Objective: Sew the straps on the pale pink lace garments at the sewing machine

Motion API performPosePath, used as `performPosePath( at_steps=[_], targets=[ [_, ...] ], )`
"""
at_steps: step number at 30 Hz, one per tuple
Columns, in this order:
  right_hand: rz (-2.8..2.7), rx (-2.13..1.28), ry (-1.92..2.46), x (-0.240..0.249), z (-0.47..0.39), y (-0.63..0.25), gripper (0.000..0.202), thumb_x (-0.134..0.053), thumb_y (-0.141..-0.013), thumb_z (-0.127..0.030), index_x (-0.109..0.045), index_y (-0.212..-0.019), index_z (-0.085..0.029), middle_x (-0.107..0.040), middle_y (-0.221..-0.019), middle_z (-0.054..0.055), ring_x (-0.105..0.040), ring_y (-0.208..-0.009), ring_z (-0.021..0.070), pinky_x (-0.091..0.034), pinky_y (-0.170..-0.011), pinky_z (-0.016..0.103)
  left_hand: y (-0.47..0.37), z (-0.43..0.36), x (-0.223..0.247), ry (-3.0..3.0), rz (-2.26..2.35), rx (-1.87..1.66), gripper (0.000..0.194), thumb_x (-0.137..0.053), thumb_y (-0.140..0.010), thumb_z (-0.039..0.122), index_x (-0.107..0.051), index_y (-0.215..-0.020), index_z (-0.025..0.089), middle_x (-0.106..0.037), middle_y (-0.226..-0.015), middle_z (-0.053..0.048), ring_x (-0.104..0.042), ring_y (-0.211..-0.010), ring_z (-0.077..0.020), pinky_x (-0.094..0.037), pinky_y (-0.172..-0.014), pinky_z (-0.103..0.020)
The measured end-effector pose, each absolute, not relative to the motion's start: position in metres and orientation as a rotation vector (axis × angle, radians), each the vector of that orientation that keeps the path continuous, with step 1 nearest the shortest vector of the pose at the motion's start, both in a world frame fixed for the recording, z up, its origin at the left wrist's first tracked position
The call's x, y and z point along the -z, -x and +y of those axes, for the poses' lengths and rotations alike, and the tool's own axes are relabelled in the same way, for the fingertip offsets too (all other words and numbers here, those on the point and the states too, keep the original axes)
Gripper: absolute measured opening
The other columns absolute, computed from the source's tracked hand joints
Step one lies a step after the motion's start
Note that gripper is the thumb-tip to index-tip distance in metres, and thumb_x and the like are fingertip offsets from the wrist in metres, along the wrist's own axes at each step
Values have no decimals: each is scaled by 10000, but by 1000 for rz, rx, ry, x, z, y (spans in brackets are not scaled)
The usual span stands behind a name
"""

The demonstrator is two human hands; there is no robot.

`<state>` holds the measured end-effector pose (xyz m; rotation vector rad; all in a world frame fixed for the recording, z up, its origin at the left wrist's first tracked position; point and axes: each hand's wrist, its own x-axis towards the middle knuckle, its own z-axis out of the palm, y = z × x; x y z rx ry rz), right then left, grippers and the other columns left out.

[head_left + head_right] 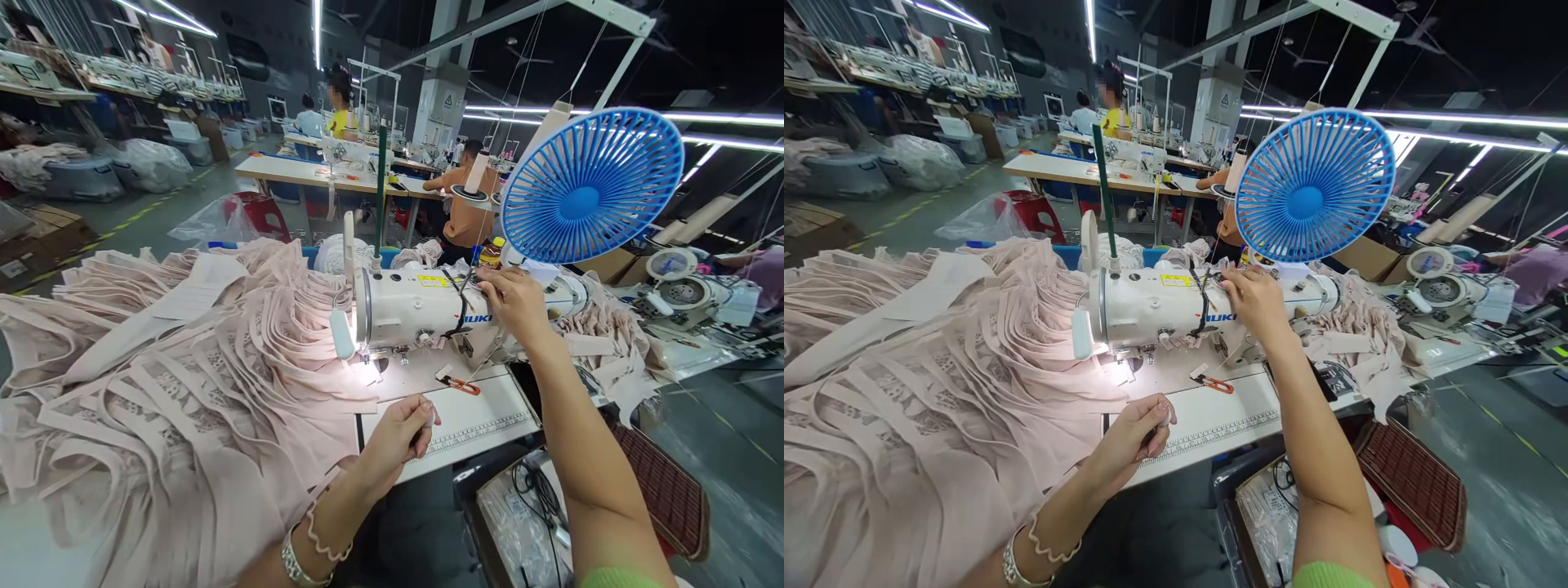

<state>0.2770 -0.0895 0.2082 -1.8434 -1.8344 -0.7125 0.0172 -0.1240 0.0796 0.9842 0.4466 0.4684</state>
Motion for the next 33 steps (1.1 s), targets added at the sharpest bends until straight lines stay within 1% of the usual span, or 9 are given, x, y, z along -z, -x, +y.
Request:
performPosePath(
  at_steps=[3,7,9,13,16,19,24,29,33],
  targets=[
    [-1890,634,1867,-218,-95,-280,407,-411,-982,-379,-743,-1110,-181,-766,-1034,110,-639,-1041,262,-434,-1005,464,-15,-125,-77,-977,427,-467,479,-633,-822,622,-540,-812,152,-415,-421,99,-204,-372,-29,-139,-459,-229],
    [-1854,577,1797,-201,-117,-272,511,-298,-998,-493,-605,-1316,-237,-696,-1231,91,-544,-1238,287,-229,-1138,612,-11,-125,-75,-1042,361,-383,508,-624,-844,619,-581,-963,127,-530,-484,63,-231,-348,-24,-140,-444,-218],
    [-1589,639,1726,-175,-135,-260,599,-343,-950,-621,-528,-1363,-229,-618,-1322,134,-459,-1330,326,-268,-1115,627,-8,-126,-75,-1084,320,-304,530,-618,-850,620,-596,-998,111,-582,-518,32,-243,-334,-21,-136,-430,-215],
    [-795,327,1476,-132,-164,-243,448,-393,-928,-641,-545,-1081,-248,-644,-1014,104,-647,-903,253,-541,-773,456,-7,-130,-75,-1121,299,-248,510,-603,-856,628,-601,-909,121,-567,-503,31,-255,-339,-27,-150,-415,-206],
    [-838,-223,1417,-142,-165,-251,416,-455,-881,-656,-508,-863,-244,-603,-777,33,-604,-635,192,-522,-585,367,-10,-135,-75,-1123,293,-243,500,-601,-852,634,-589,-878,135,-540,-487,48,-252,-347,-29,-159,-417,-203],
    [-1006,-65,1633,-182,-151,-264,342,-470,-870,-564,-428,-730,-255,-513,-616,-22,-407,-442,130,-401,-473,299,-16,-141,-76,-1120,278,-257,538,-591,-831,683,-568,-848,146,-523,-476,54,-242,-339,-30,-140,-407,-211],
    [-1434,436,2124,-246,-116,-266,92,-530,-817,-271,-586,-782,-207,-631,-681,69,-576,-658,219,-379,-637,314,-21,-148,-82,-1136,260,-284,568,-577,-827,714,-561,-851,147,-529,-494,51,-241,-340,-31,-128,-401,-216],
    [-2012,227,2181,-267,-89,-260,131,-497,-807,-184,-625,-803,-211,-665,-692,14,-571,-652,173,-360,-647,264,-22,-148,-87,-1120,258,-296,570,-576,-830,718,-563,-863,150,-525,-494,52,-245,-345,-35,-142,-409,-214],
    [-1956,333,2151,-257,-70,-262,198,-453,-826,-146,-639,-872,-196,-705,-807,57,-587,-710,184,-382,-665,270,-23,-147,-88,-1098,282,-324,565,-583,-824,719,-555,-859,156,-517,-486,57,-240,-350,-37,-147,-417,-215]
  ],
)
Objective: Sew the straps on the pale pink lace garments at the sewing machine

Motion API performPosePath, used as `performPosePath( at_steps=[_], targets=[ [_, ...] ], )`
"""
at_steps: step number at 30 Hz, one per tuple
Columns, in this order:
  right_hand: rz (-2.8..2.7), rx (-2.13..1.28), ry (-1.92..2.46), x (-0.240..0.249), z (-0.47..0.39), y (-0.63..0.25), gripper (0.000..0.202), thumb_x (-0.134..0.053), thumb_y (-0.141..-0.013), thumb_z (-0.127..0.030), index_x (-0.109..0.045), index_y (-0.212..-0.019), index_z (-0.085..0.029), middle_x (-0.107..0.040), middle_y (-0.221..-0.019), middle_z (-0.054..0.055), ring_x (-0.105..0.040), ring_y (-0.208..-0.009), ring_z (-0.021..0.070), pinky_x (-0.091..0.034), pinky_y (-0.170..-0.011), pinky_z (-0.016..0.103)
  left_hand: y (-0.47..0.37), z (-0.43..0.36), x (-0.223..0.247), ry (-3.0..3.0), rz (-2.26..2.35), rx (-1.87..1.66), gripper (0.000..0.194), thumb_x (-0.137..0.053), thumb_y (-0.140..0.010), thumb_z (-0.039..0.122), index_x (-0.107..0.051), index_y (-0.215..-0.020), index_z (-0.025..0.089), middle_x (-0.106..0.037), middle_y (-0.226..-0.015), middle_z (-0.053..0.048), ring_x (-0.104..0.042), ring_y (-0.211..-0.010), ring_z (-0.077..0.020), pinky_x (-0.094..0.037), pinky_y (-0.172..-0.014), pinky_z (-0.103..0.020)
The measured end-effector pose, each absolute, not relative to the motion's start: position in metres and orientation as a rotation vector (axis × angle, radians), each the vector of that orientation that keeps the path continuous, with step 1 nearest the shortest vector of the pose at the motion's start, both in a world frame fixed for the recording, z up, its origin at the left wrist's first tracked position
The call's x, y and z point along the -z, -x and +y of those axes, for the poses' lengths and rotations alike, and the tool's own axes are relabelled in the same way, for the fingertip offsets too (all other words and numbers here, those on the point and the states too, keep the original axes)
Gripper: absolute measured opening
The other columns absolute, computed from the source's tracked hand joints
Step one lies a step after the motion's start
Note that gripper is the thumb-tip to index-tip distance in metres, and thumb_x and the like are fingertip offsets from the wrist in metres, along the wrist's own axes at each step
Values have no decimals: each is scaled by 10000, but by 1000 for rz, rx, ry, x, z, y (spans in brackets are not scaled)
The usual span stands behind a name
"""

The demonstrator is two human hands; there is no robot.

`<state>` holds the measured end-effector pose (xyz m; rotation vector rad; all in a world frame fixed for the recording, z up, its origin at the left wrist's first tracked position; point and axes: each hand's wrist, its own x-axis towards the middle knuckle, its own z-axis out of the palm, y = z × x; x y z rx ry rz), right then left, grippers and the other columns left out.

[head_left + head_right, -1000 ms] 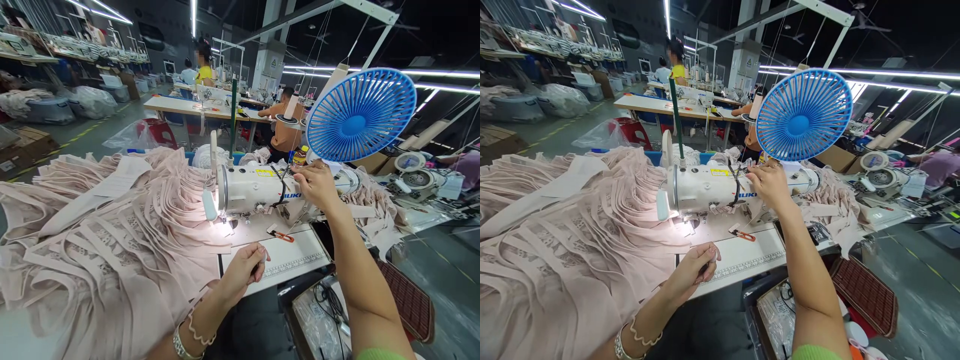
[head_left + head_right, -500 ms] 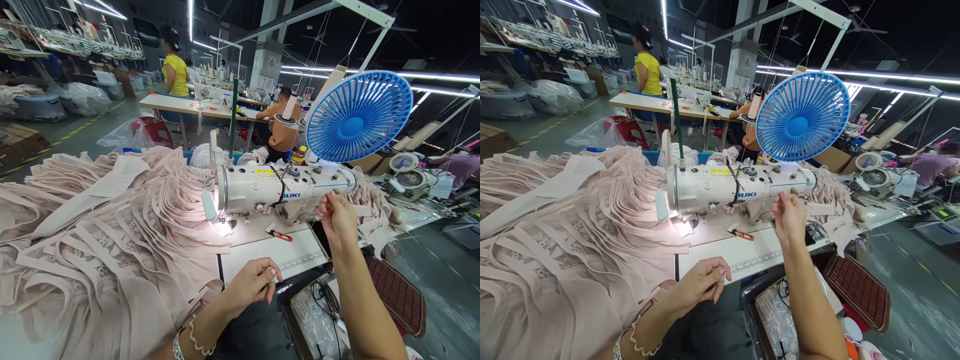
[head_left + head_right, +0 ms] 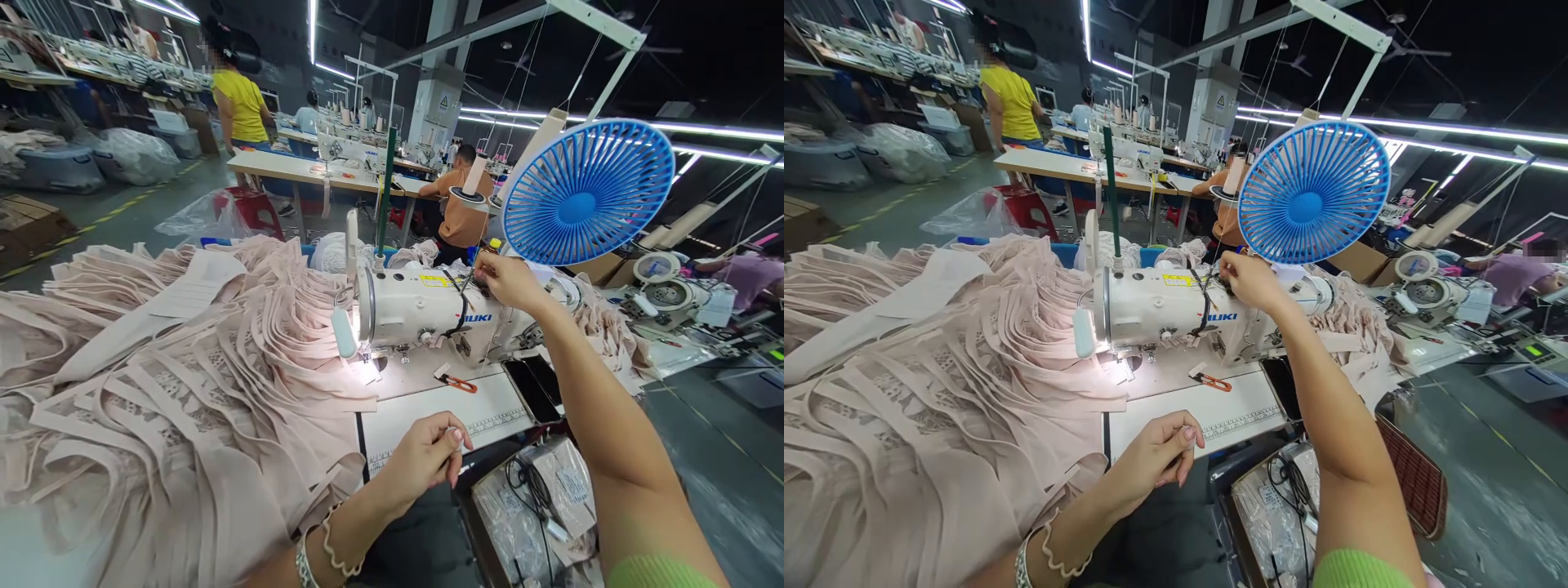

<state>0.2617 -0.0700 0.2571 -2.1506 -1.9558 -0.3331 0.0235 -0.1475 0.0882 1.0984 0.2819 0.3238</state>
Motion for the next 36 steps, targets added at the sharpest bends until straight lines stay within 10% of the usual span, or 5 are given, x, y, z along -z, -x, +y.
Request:
performPosePath(
  at_steps=[7,36],
  targets=[
    [-1642,830,2502,-248,-91,-255,344,-371,-866,-75,-666,-1035,-125,-702,-912,197,-650,-754,287,-390,-649,351,-22,-143,-84,-1112,284,-319,553,-580,-832,704,-556,-854,152,-518,-477,56,-237,-338,-33,-149,-401,-211],
    [-2020,873,2660,-264,-79,-223,352,-362,-908,-45,-667,-1077,-96,-661,-1037,202,-664,-883,275,-399,-674,308,-21,-138,-97,-1178,158,-239,532,-569,-868,672,-592,-885,140,-532,-496,48,-270,-367,-38,-187,-411,-195]
  ],
)
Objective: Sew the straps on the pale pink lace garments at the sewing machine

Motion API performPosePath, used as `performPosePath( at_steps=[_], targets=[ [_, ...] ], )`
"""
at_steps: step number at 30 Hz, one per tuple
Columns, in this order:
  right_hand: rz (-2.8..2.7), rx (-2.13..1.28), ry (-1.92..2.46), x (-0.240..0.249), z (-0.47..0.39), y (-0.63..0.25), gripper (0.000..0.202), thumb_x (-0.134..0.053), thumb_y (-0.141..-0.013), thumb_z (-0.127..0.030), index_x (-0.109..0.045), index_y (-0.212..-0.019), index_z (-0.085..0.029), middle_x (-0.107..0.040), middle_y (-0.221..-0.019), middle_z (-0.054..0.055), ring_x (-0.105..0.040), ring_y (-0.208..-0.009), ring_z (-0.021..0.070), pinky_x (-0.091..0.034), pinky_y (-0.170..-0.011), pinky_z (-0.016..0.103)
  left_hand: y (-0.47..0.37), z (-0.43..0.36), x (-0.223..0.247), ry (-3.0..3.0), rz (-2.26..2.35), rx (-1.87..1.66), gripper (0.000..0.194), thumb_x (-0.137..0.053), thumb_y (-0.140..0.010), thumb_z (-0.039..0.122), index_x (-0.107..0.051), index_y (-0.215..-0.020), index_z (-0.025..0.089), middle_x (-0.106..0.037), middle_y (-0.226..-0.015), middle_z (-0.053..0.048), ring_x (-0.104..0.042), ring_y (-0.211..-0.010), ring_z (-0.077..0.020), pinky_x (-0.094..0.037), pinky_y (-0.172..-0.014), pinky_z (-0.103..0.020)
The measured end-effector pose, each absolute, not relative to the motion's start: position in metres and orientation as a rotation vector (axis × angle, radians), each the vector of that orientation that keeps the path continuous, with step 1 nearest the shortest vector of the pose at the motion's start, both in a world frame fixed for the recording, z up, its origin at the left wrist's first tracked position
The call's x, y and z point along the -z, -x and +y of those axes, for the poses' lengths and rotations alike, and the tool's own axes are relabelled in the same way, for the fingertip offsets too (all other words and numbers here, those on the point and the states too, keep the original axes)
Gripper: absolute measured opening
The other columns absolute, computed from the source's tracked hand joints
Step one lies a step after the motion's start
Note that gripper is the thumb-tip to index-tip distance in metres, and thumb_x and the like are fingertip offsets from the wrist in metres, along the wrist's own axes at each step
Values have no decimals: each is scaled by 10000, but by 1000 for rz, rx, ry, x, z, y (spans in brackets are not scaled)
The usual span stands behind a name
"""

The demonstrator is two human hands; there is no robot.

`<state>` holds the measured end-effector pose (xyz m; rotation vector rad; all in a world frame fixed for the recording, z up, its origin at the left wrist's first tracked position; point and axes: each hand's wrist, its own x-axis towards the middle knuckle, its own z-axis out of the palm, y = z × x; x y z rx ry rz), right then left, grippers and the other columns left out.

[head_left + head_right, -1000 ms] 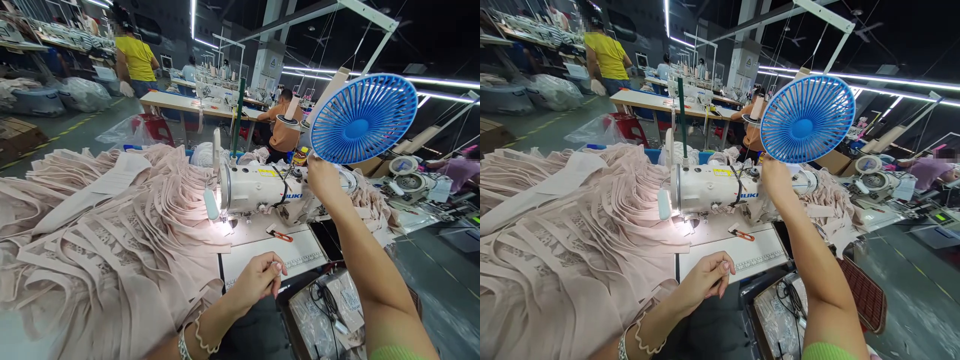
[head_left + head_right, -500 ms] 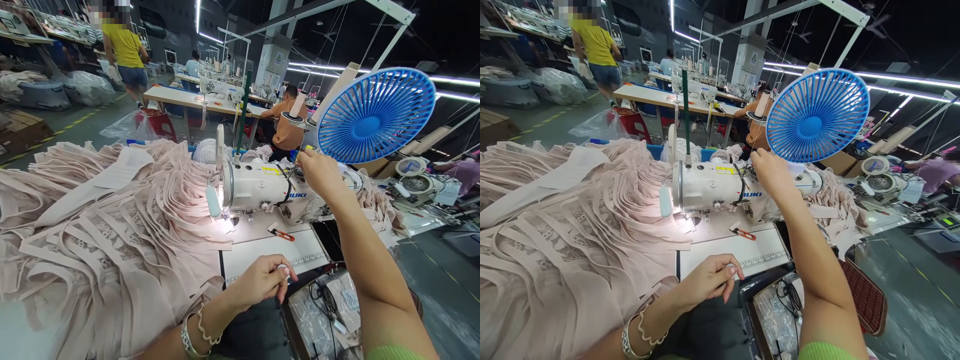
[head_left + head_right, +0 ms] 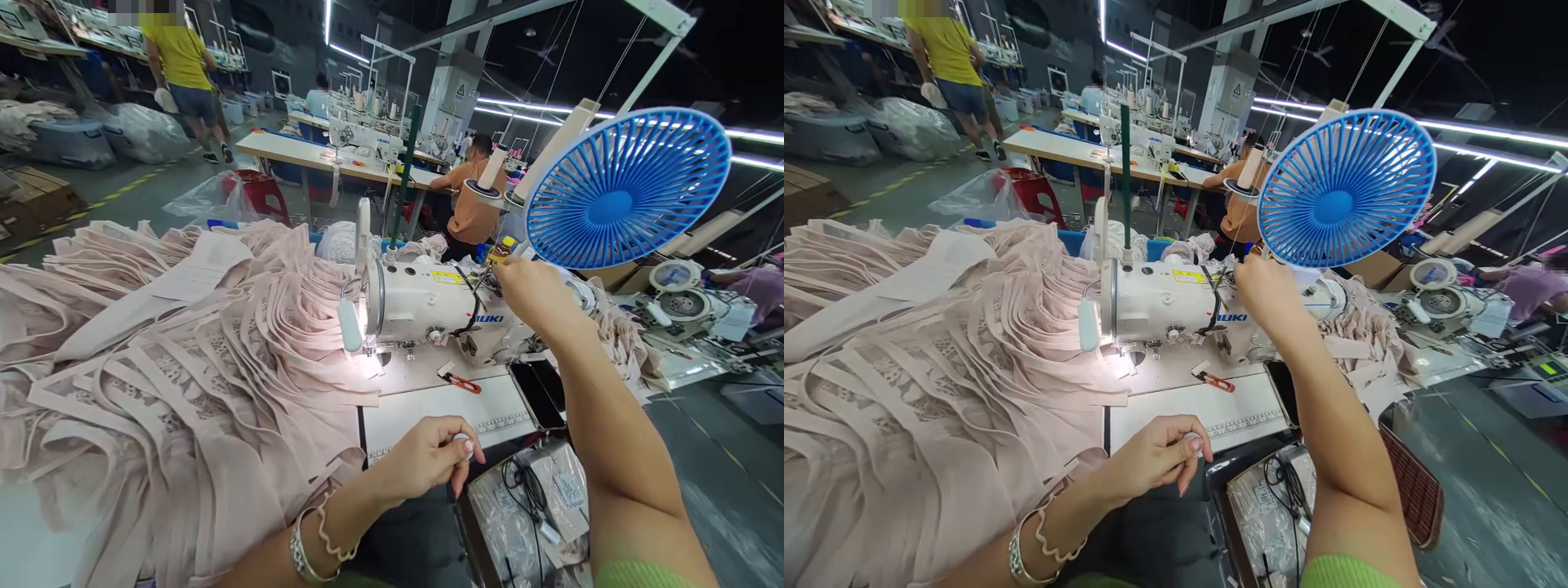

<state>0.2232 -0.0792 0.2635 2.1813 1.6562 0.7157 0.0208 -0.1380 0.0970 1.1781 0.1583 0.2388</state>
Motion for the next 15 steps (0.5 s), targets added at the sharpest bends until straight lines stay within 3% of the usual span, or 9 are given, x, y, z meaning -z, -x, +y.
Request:
performPosePath(
  at_steps=[5,10,12,15],
  targets=[
    [1856,-674,-2193,-261,-71,-246,388,-375,-912,-59,-664,-1153,-157,-657,-1114,165,-638,-900,244,-366,-657,292,-23,-136,-98,-1135,198,-305,549,-573,-850,693,-571,-868,145,-543,-513,46,-248,-357,-30,-165,-407,-198],
    [1824,-686,-2479,-246,-81,-266,344,-400,-949,-182,-688,-1135,-149,-670,-1061,163,-624,-862,255,-390,-665,313,-16,-140,-99,-1150,193,-315,523,-557,-880,667,-570,-880,144,-540,-516,46,-258,-362,-31,-175,-416,-197],
    [1895,-829,-2553,-232,-94,-265,355,-398,-958,-224,-678,-1166,-158,-652,-1057,160,-617,-852,256,-419,-691,336,-9,-144,-98,-1164,185,-314,523,-545,-892,665,-568,-883,143,-531,-513,47,-266,-373,-35,-190,-424,-194],
    [2071,-1309,-2661,-191,-123,-259,334,-448,-955,-312,-648,-1179,-167,-618,-1052,148,-584,-939,271,-463,-778,393,3,-150,-93,-1176,202,-328,535,-528,-897,678,-564,-887,144,-526,-520,46,-266,-386,-39,-196,-429,-194]
  ],
)
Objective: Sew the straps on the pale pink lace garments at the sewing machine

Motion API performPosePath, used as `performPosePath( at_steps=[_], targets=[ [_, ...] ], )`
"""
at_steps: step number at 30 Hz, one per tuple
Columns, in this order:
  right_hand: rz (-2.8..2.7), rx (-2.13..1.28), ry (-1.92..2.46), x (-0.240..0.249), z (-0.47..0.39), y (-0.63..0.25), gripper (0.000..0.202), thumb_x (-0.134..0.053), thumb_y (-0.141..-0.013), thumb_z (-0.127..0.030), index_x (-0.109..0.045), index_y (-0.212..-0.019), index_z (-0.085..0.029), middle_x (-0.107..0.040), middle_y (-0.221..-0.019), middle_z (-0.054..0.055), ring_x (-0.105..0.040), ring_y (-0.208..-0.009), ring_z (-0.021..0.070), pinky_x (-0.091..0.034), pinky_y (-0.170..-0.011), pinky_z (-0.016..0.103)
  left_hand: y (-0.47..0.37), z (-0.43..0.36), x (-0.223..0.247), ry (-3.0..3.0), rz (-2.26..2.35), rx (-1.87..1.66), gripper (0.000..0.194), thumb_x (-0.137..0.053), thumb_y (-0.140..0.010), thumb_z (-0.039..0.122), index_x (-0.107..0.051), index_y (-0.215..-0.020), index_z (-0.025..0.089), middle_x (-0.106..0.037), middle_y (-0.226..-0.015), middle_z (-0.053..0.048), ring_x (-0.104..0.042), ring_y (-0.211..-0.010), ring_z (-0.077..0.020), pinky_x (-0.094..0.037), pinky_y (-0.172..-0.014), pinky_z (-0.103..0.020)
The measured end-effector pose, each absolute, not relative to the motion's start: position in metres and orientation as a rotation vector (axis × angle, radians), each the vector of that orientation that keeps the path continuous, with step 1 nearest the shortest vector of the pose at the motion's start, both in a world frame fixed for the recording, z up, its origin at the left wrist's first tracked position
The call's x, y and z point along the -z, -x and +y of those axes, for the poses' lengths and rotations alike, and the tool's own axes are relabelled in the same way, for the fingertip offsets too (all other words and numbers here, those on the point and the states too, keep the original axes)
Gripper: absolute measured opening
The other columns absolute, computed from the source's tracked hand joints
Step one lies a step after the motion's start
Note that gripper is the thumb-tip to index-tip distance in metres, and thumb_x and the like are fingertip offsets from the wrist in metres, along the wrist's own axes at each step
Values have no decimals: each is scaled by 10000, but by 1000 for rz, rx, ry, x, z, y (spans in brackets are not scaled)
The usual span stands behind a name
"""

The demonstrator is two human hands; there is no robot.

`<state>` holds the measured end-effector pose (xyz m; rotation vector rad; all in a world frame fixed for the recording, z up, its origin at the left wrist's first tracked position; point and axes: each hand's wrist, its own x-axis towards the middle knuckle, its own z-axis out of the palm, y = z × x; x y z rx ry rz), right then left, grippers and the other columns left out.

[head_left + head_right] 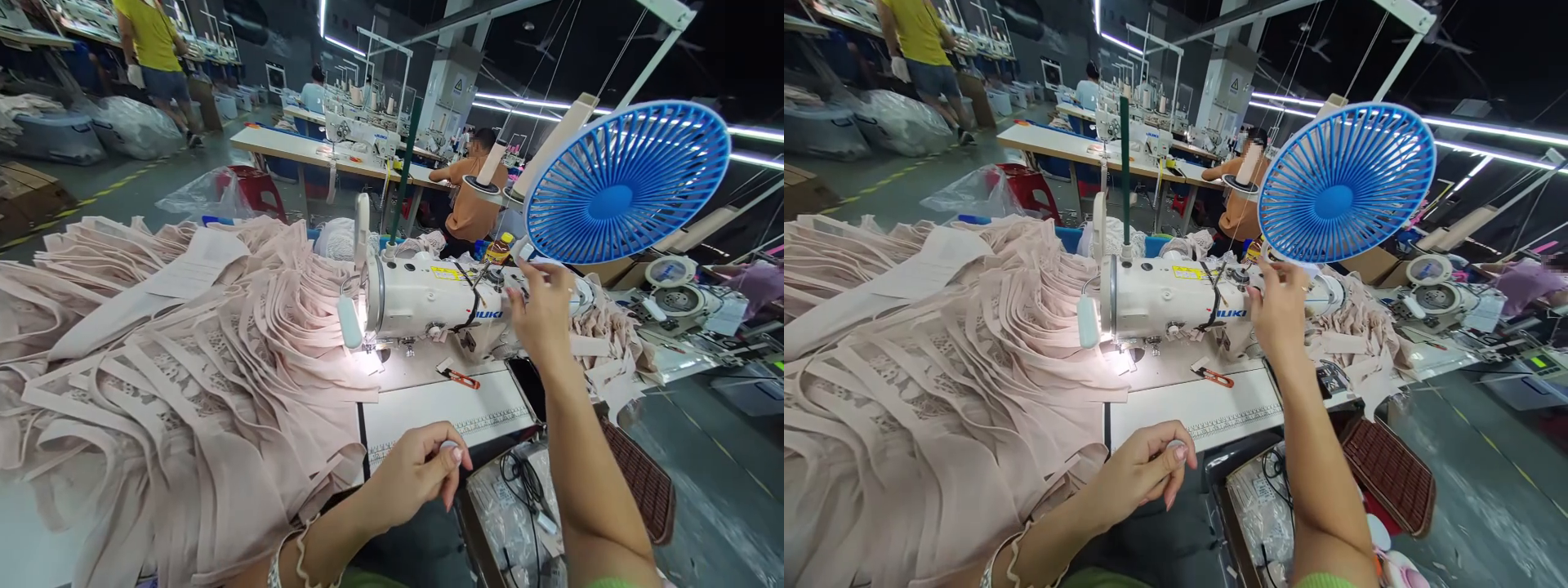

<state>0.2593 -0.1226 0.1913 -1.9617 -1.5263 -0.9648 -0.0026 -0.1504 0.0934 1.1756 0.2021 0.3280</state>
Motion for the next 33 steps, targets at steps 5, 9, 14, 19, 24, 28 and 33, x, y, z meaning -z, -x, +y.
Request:
performPosePath(
  at_steps=[5,9,14,19,24,28,33],
  targets=[
    [-1590,766,1881,-77,-161,-242,288,-392,-983,-268,-651,-888,-184,-610,-768,80,-577,-746,219,-492,-714,354,13,-156,-86,-1155,239,-318,529,-504,-926,653,-596,-985,135,-517,-502,51,-257,-383,-50,-204,-429,-197],
    [-1871,451,2065,-18,-164,-234,277,-414,-962,-212,-655,-1095,-180,-680,-995,125,-611,-974,261,-528,-831,401,12,-158,-87,-1162,223,-303,522,-514,-934,629,-629,-1014,126,-524,-505,44,-272,-379,-47,-217,-435,-194],
    [-1860,433,2145,-10,-169,-240,276,-394,-962,-175,-664,-1020,-175,-683,-953,135,-607,-965,273,-523,-848,414,9,-158,-88,-1154,248,-317,529,-487,-945,635,-632,-946,126,-514,-488,44,-258,-373,-43,-205,-430,-190],
    [-1765,423,2190,-25,-179,-257,301,-316,-941,-114,-611,-969,-167,-665,-998,138,-615,-866,232,-501,-723,338,6,-156,-86,-1138,238,-328,516,-518,-929,636,-621,-914,130,-502,-470,50,-252,-369,-43,-200,-423,-187],
    [-1526,687,2125,-90,-171,-264,268,-324,-982,-254,-578,-1003,-174,-617,-819,73,-573,-756,224,-433,-688,324,5,-156,-99,-1160,213,-382,481,-523,-937,613,-602,-853,146,-490,-472,51,-265,-373,-39,-224,-439,-186],
    [-1448,1014,2135,-161,-150,-258,276,-406,-961,-328,-610,-1061,-170,-629,-894,110,-554,-878,267,-375,-755,356,8,-159,-129,-1176,86,-422,473,-537,-934,605,-598,-799,155,-481,-489,38,-360,-399,-52,-269,-459,-192],
    [-1566,1052,2259,-205,-118,-252,264,-408,-941,-249,-647,-1010,-163,-645,-918,127,-551,-920,276,-338,-759,357,11,-161,-157,-1203,49,-443,475,-534,-929,607,-608,-786,160,-464,-474,39,-423,-410,-71,-306,-482,-205]
  ],
)
